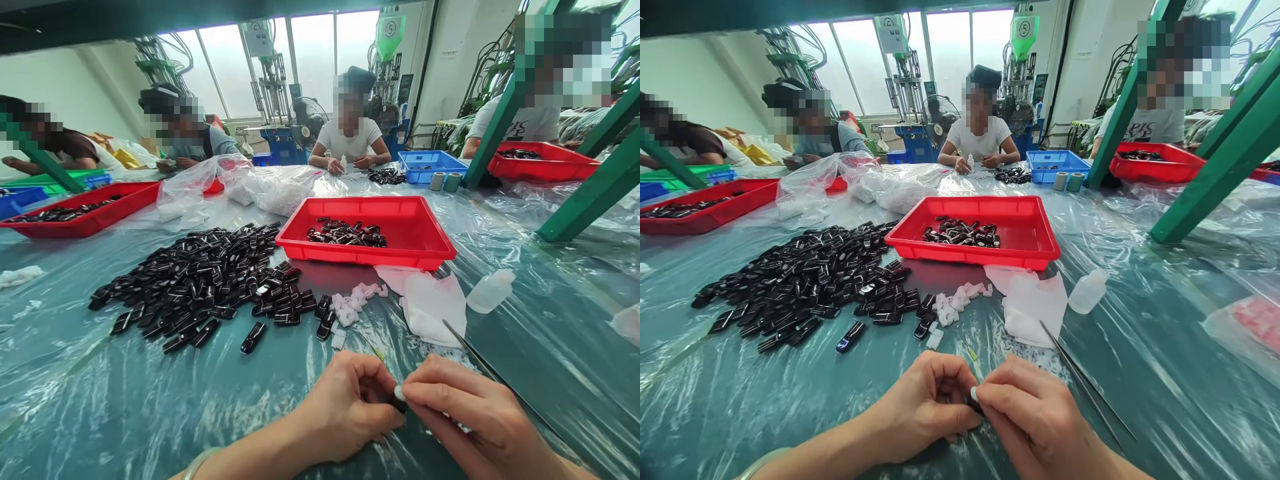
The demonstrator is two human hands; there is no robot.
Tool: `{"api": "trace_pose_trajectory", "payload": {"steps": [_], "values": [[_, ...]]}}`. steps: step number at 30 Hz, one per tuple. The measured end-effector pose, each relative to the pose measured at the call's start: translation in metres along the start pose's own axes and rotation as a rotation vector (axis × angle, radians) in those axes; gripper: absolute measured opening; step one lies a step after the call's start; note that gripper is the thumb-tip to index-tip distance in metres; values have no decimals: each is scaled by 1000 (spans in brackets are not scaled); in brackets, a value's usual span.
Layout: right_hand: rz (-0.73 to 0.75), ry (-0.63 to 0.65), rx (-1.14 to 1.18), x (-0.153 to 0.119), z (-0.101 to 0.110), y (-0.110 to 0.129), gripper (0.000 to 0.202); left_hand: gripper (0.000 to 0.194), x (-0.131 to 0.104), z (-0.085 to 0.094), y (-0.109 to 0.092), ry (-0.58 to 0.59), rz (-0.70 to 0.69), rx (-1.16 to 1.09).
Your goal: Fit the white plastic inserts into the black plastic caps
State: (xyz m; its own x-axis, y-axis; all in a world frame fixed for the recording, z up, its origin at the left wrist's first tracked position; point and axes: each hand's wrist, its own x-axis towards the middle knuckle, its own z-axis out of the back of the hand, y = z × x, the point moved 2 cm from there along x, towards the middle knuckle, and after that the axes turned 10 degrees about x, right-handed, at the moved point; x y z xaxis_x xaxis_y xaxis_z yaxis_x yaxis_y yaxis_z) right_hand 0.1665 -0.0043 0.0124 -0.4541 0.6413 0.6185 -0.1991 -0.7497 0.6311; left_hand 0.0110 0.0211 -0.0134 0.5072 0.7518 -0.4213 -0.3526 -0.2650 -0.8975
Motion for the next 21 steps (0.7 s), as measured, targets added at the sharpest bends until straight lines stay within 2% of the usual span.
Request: {"api": "trace_pose_trajectory", "payload": {"steps": [14,21], "values": [[46,27,-33,-3,-1,4,32,14,0,0,0,2,-8,-9],[58,63,-57,-2,2,3,25,13,0,0,-1,-1,-18,5]]}}
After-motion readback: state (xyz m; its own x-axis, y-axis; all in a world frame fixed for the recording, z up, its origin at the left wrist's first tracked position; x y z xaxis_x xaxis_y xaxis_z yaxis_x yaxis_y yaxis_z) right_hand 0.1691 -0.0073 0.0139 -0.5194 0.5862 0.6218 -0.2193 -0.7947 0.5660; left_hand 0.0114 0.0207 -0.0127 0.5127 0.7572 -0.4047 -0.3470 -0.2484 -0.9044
